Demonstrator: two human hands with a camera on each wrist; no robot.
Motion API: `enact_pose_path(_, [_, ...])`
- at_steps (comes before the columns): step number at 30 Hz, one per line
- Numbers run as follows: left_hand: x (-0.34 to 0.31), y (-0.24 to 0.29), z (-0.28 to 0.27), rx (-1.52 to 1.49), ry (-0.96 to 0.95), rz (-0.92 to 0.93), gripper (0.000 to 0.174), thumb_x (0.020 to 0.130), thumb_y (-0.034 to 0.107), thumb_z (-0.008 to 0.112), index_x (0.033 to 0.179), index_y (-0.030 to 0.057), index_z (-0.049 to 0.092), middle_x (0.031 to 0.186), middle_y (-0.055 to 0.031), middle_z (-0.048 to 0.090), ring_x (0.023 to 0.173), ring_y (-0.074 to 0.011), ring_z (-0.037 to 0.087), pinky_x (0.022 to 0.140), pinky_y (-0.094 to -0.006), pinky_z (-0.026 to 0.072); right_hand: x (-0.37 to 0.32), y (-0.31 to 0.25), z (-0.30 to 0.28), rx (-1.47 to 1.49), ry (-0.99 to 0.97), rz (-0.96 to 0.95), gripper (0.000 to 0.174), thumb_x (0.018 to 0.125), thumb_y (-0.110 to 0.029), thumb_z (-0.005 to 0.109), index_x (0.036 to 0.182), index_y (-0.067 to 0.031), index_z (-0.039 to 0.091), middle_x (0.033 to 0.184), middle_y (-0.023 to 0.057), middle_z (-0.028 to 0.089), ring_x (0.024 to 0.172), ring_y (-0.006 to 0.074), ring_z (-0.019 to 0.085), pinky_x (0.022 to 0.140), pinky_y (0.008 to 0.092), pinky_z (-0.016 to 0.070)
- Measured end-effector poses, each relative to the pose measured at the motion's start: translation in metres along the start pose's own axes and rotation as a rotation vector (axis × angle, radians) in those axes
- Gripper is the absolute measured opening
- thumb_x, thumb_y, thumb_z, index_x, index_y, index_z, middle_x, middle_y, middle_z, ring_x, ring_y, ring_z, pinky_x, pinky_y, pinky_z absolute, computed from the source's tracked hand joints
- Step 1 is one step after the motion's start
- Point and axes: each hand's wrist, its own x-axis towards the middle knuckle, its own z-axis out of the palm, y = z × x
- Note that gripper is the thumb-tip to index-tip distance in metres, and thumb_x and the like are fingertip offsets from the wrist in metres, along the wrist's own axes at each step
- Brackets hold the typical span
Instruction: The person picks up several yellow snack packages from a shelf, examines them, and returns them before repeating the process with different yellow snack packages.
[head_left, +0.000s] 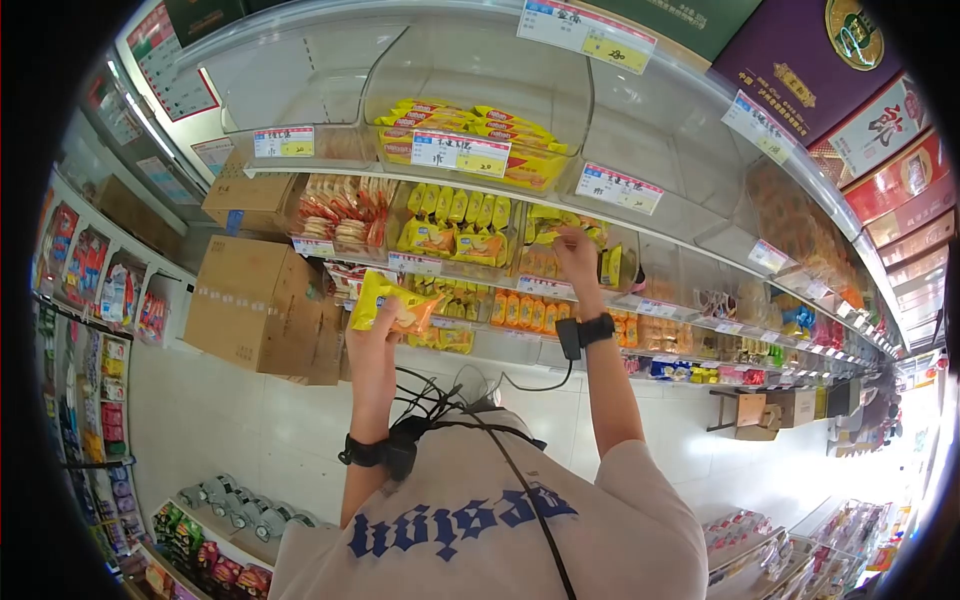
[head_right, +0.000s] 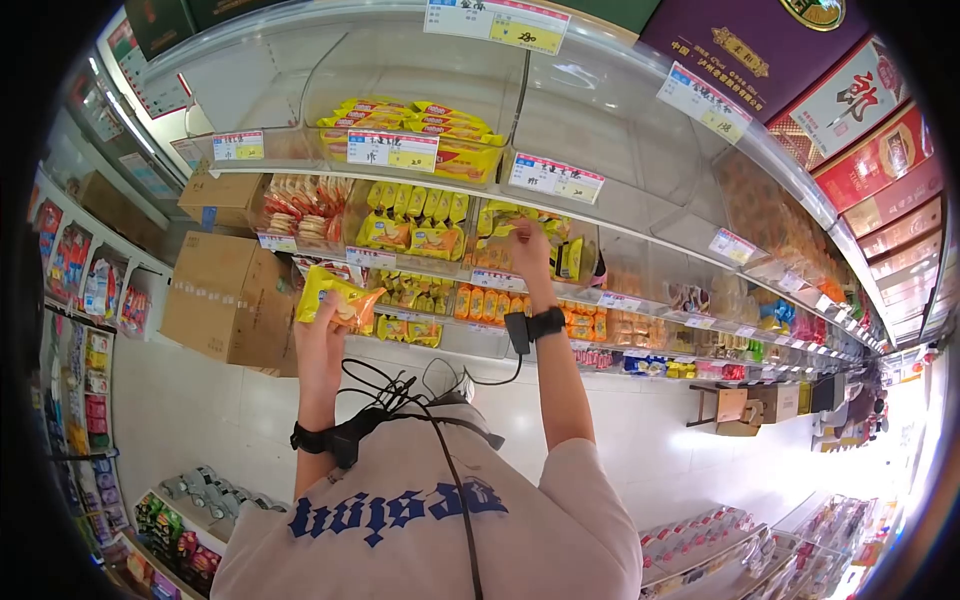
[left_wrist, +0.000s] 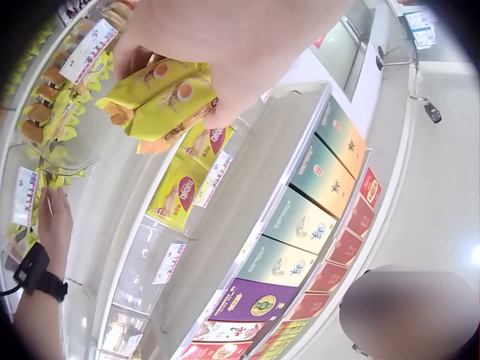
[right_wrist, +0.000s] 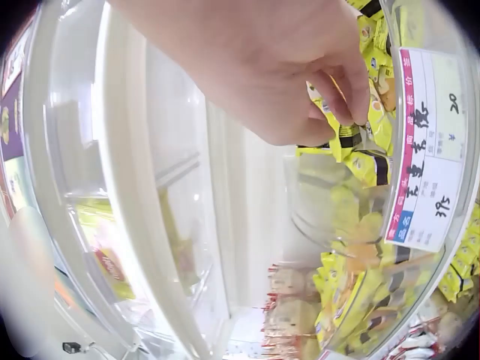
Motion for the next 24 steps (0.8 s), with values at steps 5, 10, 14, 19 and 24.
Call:
enact_pose_path(5, [-0.005, 0.002, -0.003, 0.005, -0.019, 0.014, 0.039, 0.096, 0.014, 0.069, 0.130, -0.0009, 0.056, 0.122, -0.0072, 0.063, 0.113, -0.0173, 0.061, 0.096, -0.0373, 0.0507, 0.031, 0.013, 0.030, -0.071, -0.253, 0.099, 0.042, 0.089, -0.022, 0.069, 0.125, -0.0009, 0.062, 0.097, 0.0182, 0.072, 0.085, 0.0294, 0.071, 0.076, 0.0406, 0.0557])
enact_pose_path(10, [-0.005, 0.001, -0.005, 0.010, 0.012, 0.008, 0.040, 0.096, 0.013, 0.069, 0.130, -0.0015, 0.055, 0.122, -0.0077, 0.063, 0.111, -0.0176, 0.062, 0.095, -0.0369, 0.0511, 0.036, -0.013, 0.040, -0.169, -0.296, 0.164, 0.057, 0.085, -0.027, 0.073, 0.128, 0.0075, 0.057, 0.097, 0.0214, 0.071, 0.083, 0.0319, 0.071, 0.075, 0.0432, 0.0561])
enact_pose_path(14, [-0.006, 0.001, -0.005, 0.029, 0.018, 0.016, 0.039, 0.096, 0.013, 0.069, 0.129, -0.0017, 0.055, 0.121, -0.0081, 0.063, 0.112, -0.0174, 0.062, 0.095, -0.0370, 0.0518, 0.038, -0.003, 0.040, 0.041, -0.314, 0.297, 0.054, 0.084, -0.018, 0.074, 0.127, 0.0088, 0.055, 0.100, 0.0204, 0.069, 0.082, 0.0255, 0.071, 0.069, 0.0381, 0.0565])
enact_pose_path(19, [-0.010, 0.005, -0.002, 0.009, 0.017, 0.030, 0.039, 0.096, 0.017, 0.071, 0.128, -0.0013, 0.059, 0.117, -0.0053, 0.065, 0.107, -0.0137, 0.064, 0.093, -0.0315, 0.0513, 0.020, -0.024, 0.002, 0.441, -0.336, 0.518, 0.047, 0.087, -0.006, 0.071, 0.130, 0.0025, 0.053, 0.107, 0.0132, 0.060, 0.096, 0.0212, 0.068, 0.079, 0.0300, 0.0610])
enact_pose_path(24, [-0.006, -0.001, -0.007, 0.021, 0.016, -0.001, 0.039, 0.096, 0.017, 0.070, 0.129, -0.0011, 0.059, 0.117, -0.0053, 0.066, 0.106, -0.0136, 0.064, 0.092, -0.0316, 0.0517, -0.001, -0.034, -0.034, 0.788, -0.377, 0.537, 0.052, 0.093, -0.001, 0.063, 0.143, -0.0027, 0.046, 0.114, 0.0137, 0.060, 0.098, 0.0246, 0.068, 0.086, 0.0339, 0.0609])
